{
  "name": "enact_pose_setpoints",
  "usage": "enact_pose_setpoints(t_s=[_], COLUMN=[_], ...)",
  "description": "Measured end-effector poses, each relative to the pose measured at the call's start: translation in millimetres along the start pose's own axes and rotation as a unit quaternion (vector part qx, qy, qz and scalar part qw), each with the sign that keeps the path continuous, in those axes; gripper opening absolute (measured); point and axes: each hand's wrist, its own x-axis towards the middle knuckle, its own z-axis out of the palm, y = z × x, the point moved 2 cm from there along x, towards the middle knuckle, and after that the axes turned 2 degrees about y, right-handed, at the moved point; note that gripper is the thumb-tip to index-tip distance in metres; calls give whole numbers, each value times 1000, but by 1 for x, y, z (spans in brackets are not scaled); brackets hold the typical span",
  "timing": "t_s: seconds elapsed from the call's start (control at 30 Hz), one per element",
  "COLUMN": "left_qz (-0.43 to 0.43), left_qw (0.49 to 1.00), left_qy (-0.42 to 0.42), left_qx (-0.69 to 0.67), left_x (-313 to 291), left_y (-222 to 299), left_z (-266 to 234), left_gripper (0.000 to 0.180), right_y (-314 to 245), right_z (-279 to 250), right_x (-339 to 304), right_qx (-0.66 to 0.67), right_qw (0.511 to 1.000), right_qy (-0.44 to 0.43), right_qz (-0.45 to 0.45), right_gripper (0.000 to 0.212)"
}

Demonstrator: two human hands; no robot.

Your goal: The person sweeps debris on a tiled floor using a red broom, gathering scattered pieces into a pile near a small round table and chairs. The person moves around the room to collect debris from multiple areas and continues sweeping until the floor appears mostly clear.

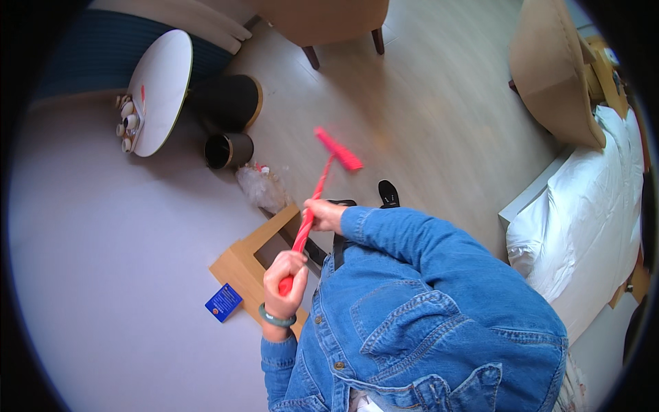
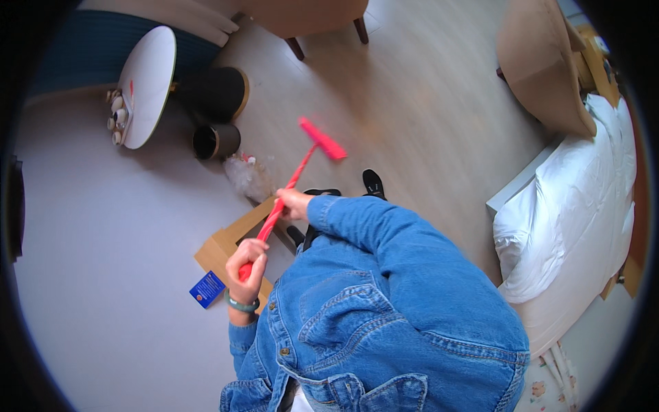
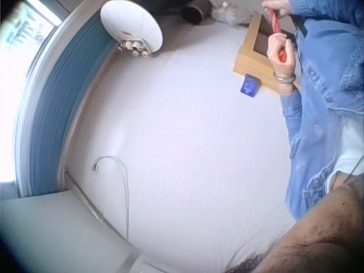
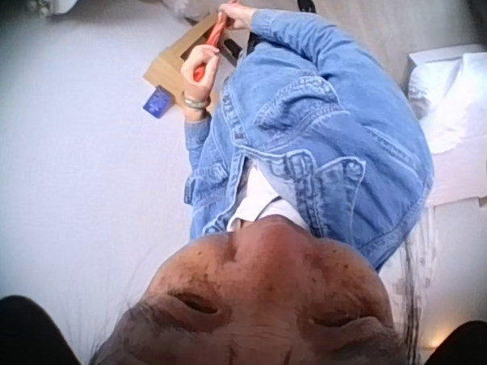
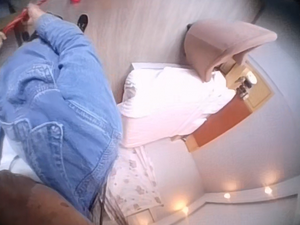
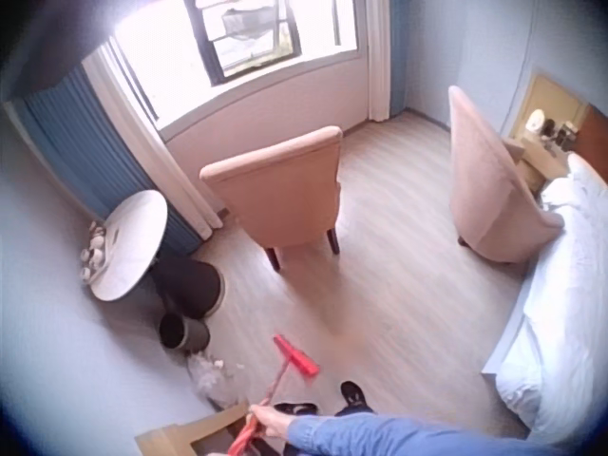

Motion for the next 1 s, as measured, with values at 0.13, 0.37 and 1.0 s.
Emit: enact_pose_setpoints(t_s=[0.13, 0.37, 1.0], left_qz=[43, 117, -18], left_qw=[991, 987, 979], left_qy=[-88, -108, -177], left_qx=[92, 25, -96], left_x=[-2, 8, 9], left_y=[43, 69, -47], left_z=[27, 59, 89], left_gripper=[17, 23, 10], right_y=[-2, -41, -8], right_z=[8, -62, -184], right_x=[-35, -110, -40], right_qx=[31, 102, 117], right_qw=[991, 983, 974], right_qy=[-127, -140, 141], right_qz=[33, -61, -132], right_gripper=[20, 16, 16])
